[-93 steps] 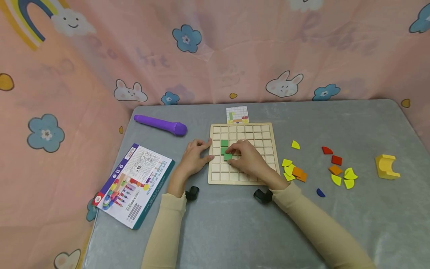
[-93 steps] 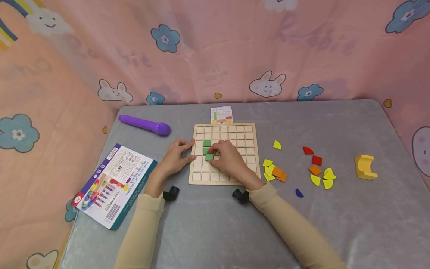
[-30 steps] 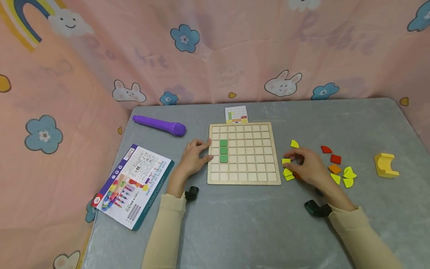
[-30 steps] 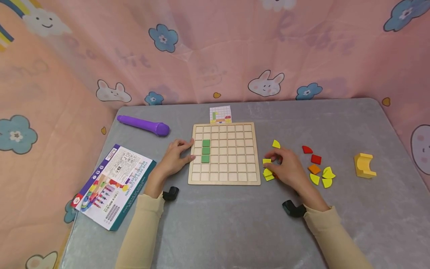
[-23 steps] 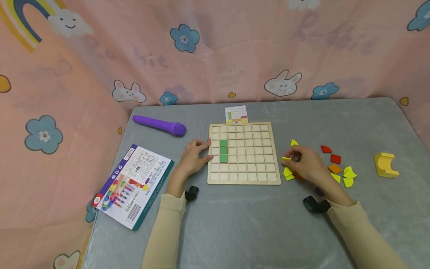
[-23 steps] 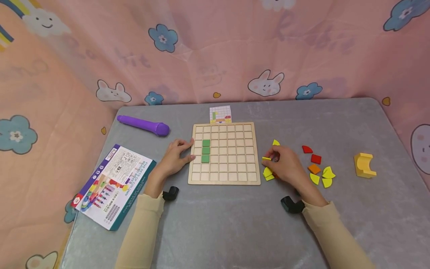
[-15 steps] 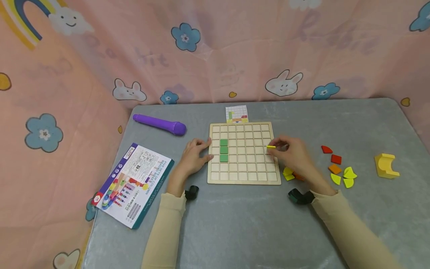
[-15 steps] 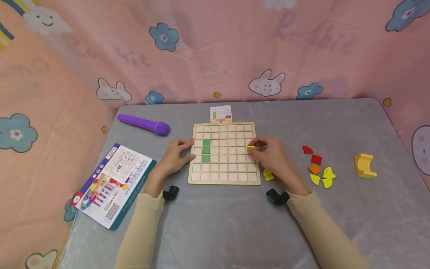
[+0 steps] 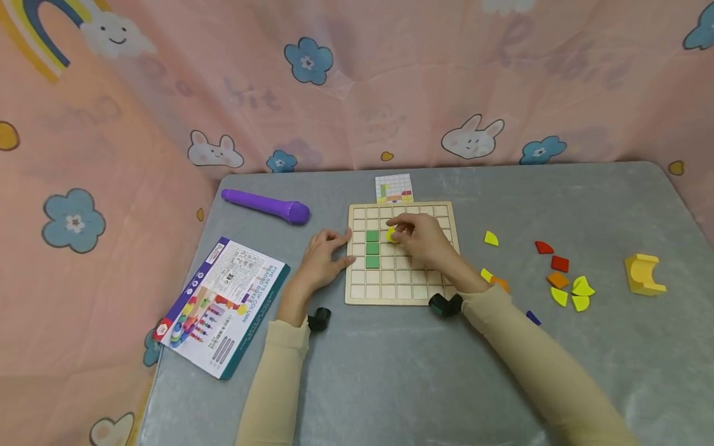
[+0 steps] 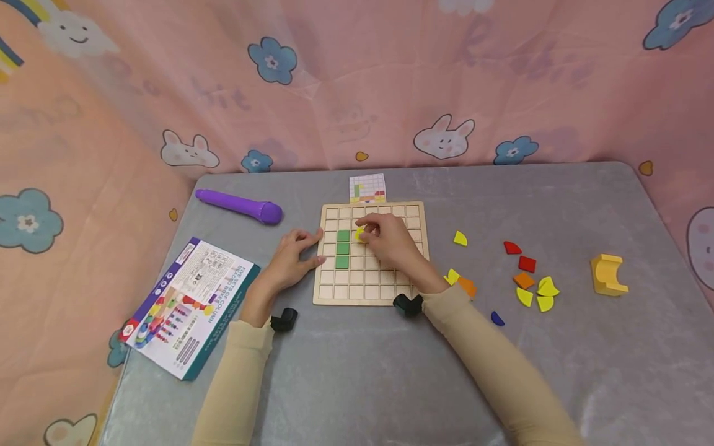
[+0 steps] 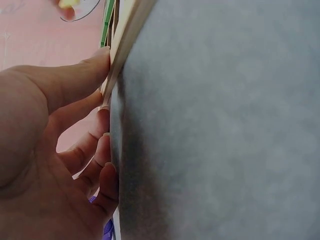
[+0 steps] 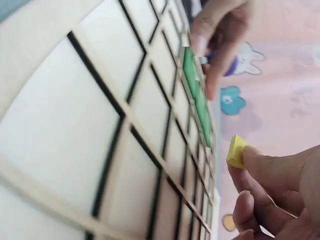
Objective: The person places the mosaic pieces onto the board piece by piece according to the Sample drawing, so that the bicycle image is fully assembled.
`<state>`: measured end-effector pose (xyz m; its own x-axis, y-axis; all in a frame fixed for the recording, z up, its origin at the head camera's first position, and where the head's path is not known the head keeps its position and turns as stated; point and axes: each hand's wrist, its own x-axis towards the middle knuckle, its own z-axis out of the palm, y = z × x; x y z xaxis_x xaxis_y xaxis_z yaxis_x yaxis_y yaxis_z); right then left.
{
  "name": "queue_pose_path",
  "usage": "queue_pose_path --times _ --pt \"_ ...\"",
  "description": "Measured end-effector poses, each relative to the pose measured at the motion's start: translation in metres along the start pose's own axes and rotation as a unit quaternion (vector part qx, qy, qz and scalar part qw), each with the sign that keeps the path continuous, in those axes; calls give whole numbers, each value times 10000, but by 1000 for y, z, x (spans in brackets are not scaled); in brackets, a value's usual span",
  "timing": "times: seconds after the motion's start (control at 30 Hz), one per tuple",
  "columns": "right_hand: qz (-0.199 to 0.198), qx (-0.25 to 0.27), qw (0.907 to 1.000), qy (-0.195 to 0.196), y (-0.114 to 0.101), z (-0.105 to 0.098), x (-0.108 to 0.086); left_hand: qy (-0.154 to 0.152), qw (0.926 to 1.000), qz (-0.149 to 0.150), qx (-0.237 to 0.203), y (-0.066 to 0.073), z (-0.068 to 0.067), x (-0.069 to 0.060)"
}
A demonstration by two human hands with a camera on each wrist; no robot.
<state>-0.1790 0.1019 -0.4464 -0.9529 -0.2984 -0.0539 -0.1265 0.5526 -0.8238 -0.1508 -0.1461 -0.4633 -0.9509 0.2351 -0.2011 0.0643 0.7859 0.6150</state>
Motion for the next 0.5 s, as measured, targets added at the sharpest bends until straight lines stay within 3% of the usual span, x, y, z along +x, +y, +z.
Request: queue_pose_path --times 0.2,0.5 --pt "24 -262 9994 245 4 17 15 23 10000 -13 6 0 1 0" --pt "401 -456 9979 207 5 15 21 35 10000 33 13 0 1 1"
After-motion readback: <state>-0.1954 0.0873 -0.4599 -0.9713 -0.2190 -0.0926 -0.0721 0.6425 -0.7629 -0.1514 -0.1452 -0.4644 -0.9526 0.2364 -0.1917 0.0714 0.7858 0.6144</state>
